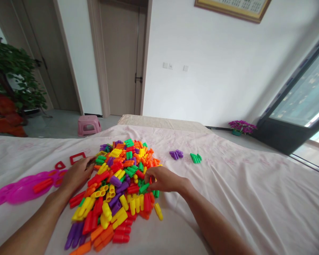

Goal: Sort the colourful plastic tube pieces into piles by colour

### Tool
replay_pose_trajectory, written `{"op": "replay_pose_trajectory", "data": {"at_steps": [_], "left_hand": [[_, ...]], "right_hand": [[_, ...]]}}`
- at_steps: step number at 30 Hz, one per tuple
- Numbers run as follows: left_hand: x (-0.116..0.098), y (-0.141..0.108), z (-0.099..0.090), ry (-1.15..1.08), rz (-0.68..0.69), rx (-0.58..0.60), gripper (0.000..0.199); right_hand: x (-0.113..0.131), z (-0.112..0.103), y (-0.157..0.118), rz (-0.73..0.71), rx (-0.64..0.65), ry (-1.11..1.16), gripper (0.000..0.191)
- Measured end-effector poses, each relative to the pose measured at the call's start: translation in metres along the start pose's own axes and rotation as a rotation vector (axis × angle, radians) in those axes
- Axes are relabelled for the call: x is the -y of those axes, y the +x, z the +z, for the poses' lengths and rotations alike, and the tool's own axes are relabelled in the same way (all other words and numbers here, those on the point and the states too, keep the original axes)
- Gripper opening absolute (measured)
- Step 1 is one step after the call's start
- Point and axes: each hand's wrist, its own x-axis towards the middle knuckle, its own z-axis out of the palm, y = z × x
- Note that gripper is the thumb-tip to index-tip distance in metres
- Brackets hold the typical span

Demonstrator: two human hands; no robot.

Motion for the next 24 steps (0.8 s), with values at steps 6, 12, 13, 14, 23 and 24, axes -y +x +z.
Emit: {"op": "replay_pose_trajectory", "data": {"at_steps": [6,12,13,14,23,24], "left_hand": [[-0.002,0.0,-0.003,-0.013,-0.013,0.043,0.055],[0.0,0.001,-0.002,-0.034,-0.012,0.054,0.055],[0.0,0.001,-0.002,-0.038,-0.01,0.053,0.056],[-0.001,0.001,-0.002,-0.039,-0.012,0.052,0.056],[-0.004,0.0,-0.004,-0.041,-0.026,0.039,0.055],[-0.004,0.0,-0.004,-0.039,-0.026,0.043,0.055]], "right_hand": [[-0.049,-0.023,0.001,0.135,-0.387,0.51,0.021],[-0.126,-0.058,-0.032,0.474,-1.018,0.099,0.025],[-0.136,-0.061,-0.04,0.537,-1.072,0.007,0.026],[-0.146,-0.063,-0.048,0.595,-1.11,-0.071,0.026],[-0.192,-0.053,-0.078,0.855,-1.002,-0.484,0.023],[-0.194,-0.052,-0.079,0.864,-0.98,-0.522,0.024]]}}
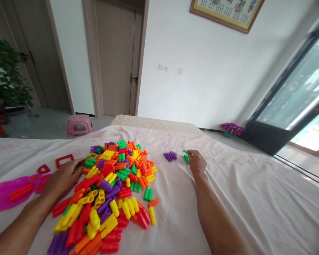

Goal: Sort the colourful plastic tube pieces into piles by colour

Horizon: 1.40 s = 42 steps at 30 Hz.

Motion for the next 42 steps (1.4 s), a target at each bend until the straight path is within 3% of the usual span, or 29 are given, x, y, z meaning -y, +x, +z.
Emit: {"op": "replay_pose_trajectory", "data": {"at_steps": [8,11,14,16,18,21,23,27,30,32,35,42], "left_hand": [[0.0,0.0,0.0,0.003,-0.005,0.015,0.055],[0.002,0.001,0.001,0.005,0.0,0.013,0.055],[0.003,0.002,0.002,0.013,-0.007,0.01,0.053],[0.004,0.002,0.002,0.012,-0.01,0.004,0.053],[0.004,0.002,0.002,0.008,-0.002,-0.001,0.054],[0.003,0.001,0.002,0.009,0.008,-0.012,0.055],[0.003,0.001,0.002,0.01,0.013,-0.023,0.055],[0.003,0.001,0.002,-0.001,0.025,-0.036,0.055],[0.004,0.001,0.003,-0.005,0.029,-0.044,0.055],[0.005,0.001,0.004,-0.003,0.031,-0.053,0.056],[0.004,0.001,0.004,0.0,0.032,-0.058,0.057],[0.005,0.002,0.003,0.016,0.027,-0.023,0.054]], "right_hand": [[-0.008,0.006,-0.001,-0.068,0.054,-0.154,0.031],[-0.002,0.004,-0.003,-0.075,0.021,-0.062,0.033],[0.018,-0.001,-0.004,-0.1,0.049,0.193,0.033],[0.039,-0.007,-0.006,-0.155,0.205,0.425,0.031],[0.064,-0.015,-0.013,-0.259,0.479,0.614,0.028],[0.104,-0.03,-0.033,-0.446,0.873,0.721,0.025],[0.129,-0.041,-0.051,-0.574,0.976,0.739,0.02],[0.165,-0.06,-0.089,-0.89,0.897,0.597,0.016],[0.18,-0.07,-0.109,-1.044,0.763,0.302,0.031],[0.185,-0.074,-0.116,-1.072,0.702,0.136,0.04],[0.19,-0.077,-0.122,-1.095,0.651,0.009,0.036],[0.19,-0.077,-0.128,-1.149,0.602,0.034,0.013]]}}
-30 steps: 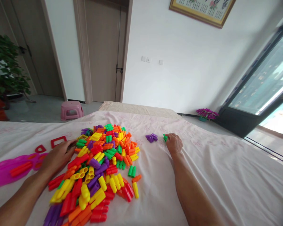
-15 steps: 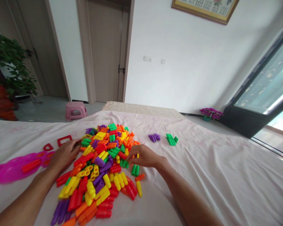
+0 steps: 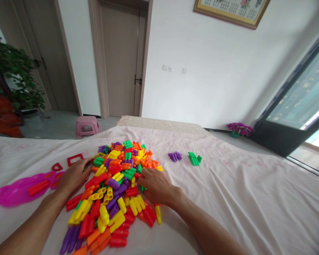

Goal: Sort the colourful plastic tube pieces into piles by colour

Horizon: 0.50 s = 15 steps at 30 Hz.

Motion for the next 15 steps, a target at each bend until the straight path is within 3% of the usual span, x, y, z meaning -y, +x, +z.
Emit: {"op": "replay_pose_trajectory", "data": {"at_steps": [9,15], "left_hand": [[0.002,0.0,0.0,-0.013,-0.008,0.01,0.054],[-0.001,0.0,-0.001,-0.016,-0.005,-0.002,0.054]], "right_hand": [[-0.005,0.012,0.004,0.111,-0.112,-0.009,0.02],[-0.031,0.008,0.004,0.254,-0.318,0.414,0.025]]}}
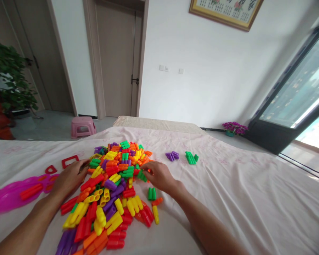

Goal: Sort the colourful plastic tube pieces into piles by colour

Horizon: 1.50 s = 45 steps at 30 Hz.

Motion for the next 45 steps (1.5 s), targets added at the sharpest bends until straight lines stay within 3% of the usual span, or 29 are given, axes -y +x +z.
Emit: {"op": "replay_pose_trajectory", "data": {"at_steps": [4,9,14,21,25,29,31,35,38,42,45], "left_hand": [[0.002,0.0,0.002,-0.012,0.009,0.001,0.055],[0.004,0.001,0.003,-0.006,-0.006,0.011,0.056],[0.005,0.001,0.004,-0.002,-0.005,0.015,0.056],[0.004,0.001,0.004,0.007,-0.007,-0.003,0.054],[0.004,0.002,0.003,0.015,-0.011,0.0,0.055],[0.005,0.001,0.003,0.022,-0.01,0.01,0.057],[0.005,0.001,0.003,0.025,-0.01,0.009,0.057],[0.005,0.0,0.003,0.023,-0.003,0.01,0.056],[0.004,0.0,0.002,0.02,-0.004,0.02,0.054],[0.001,0.0,0.001,0.012,-0.015,0.027,0.054],[-0.002,-0.001,-0.001,0.01,-0.021,0.028,0.055]], "right_hand": [[-0.048,-0.025,0.008,0.23,-0.228,0.173,0.029],[-0.124,-0.061,-0.008,0.586,-0.456,-0.09,0.033],[-0.168,-0.071,-0.032,0.806,-0.441,-0.276,0.036],[-0.182,-0.06,-0.042,0.851,-0.347,-0.355,0.035],[-0.175,-0.062,-0.041,0.882,-0.341,-0.394,0.035],[-0.153,-0.066,-0.027,0.695,-0.342,-0.26,0.028],[-0.132,-0.066,-0.017,0.547,-0.201,-0.062,0.024],[-0.072,-0.061,-0.005,0.328,0.301,0.233,0.019],[-0.025,-0.049,-0.006,0.214,0.55,0.123,0.023],[0.016,-0.029,-0.013,0.132,0.551,-0.238,0.038],[0.023,-0.02,-0.016,0.102,0.574,-0.278,0.045]]}}
